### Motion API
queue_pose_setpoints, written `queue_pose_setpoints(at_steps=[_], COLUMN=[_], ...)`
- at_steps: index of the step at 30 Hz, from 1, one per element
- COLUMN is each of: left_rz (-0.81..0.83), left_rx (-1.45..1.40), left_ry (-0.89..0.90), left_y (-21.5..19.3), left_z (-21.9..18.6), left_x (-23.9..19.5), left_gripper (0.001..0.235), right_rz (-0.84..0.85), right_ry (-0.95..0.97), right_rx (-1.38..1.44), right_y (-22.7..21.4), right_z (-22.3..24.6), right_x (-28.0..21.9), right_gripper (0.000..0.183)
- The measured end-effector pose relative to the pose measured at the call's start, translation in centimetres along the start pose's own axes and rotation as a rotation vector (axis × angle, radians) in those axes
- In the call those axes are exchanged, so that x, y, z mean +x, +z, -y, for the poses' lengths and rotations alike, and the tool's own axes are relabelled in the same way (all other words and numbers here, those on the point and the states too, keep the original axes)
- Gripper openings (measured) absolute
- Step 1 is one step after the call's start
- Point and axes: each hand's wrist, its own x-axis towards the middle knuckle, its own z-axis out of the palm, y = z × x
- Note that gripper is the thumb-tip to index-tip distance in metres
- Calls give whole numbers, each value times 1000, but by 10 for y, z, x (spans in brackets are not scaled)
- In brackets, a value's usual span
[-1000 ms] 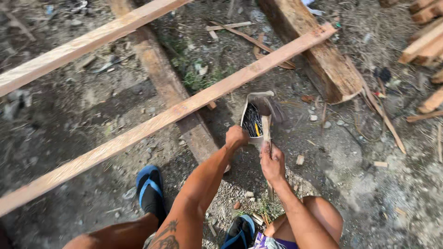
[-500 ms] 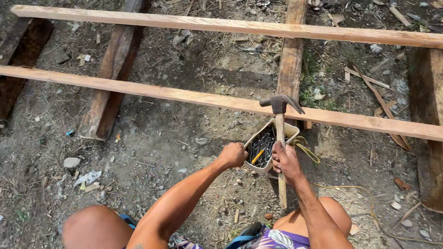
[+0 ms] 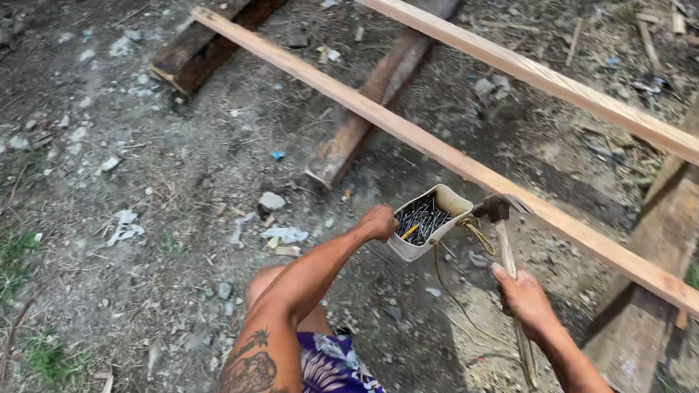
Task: The person hammers nails into a wooden frame using a hammer. They repeatedly pick nails from a container and drive them into the wood to secure the frame.
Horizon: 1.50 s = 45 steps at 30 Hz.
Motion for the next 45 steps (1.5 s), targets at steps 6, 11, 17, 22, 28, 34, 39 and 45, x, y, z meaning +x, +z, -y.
queue_pose_setpoints(at_steps=[6,11,17,22,28,34,39,45], left_rz=[-202,-255,-351,-397,-441,-479,-337,-683], left_rx=[-68,-182,-283,-333,-183,-213,350,72], left_ry=[-76,-286,-527,-792,-908,-978,-542,-476], left_y=[-84,-116,-139,-154,-192,-182,-210,-289], left_z=[175,255,318,364,399,452,526,553], left_x=[6,0,10,35,53,46,79,119], left_gripper=[35,36,36,35,36,33,34,33], right_rz=[169,278,564,486,432,422,412,279], right_ry=[-35,-104,-202,-418,-405,-396,-333,-393], right_rx=[-537,-696,-356,-517,-494,-556,-695,-588], right_y=[78,165,311,402,434,454,460,483], right_z=[198,302,338,358,394,399,400,382], right_x=[40,95,191,261,296,335,372,404], right_gripper=[55,55,49,63,56,59,58,54])
